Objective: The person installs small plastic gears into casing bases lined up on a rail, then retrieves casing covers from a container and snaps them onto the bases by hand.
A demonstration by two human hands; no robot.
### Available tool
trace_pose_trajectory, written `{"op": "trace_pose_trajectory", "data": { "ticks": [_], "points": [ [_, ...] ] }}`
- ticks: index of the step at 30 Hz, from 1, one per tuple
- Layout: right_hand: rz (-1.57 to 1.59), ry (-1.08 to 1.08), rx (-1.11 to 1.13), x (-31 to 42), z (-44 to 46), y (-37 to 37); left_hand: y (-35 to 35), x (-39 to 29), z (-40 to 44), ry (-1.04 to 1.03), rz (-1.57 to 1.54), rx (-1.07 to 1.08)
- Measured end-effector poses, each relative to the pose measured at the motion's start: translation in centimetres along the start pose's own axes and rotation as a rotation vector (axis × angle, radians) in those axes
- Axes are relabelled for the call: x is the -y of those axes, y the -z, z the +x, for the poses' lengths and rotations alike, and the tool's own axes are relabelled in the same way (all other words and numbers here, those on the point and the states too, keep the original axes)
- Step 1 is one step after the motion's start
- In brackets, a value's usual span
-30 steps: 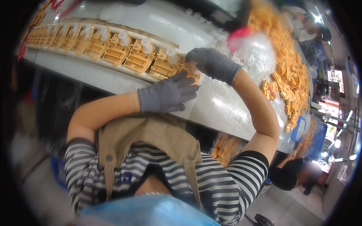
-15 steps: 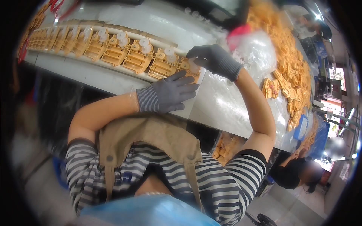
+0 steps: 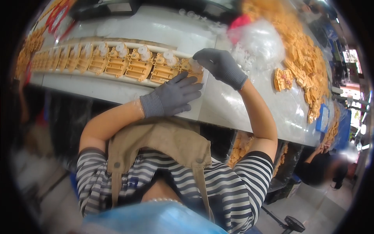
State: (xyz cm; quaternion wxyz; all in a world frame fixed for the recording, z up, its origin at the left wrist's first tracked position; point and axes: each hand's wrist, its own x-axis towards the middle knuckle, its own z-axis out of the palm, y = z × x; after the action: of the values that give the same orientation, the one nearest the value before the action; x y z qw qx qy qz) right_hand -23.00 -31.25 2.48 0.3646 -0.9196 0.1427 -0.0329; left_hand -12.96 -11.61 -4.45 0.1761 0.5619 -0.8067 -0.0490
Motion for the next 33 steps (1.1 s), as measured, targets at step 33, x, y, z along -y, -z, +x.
{"op": "trace_pose_trajectory", "data": {
  "ticks": [33],
  "points": [
    [-0.457, 0.230, -0.080, 12.5, 32.3, 2.2, 16.2, 14.7, -12.4, 0.328, -0.464, -1.084]
  ]
}}
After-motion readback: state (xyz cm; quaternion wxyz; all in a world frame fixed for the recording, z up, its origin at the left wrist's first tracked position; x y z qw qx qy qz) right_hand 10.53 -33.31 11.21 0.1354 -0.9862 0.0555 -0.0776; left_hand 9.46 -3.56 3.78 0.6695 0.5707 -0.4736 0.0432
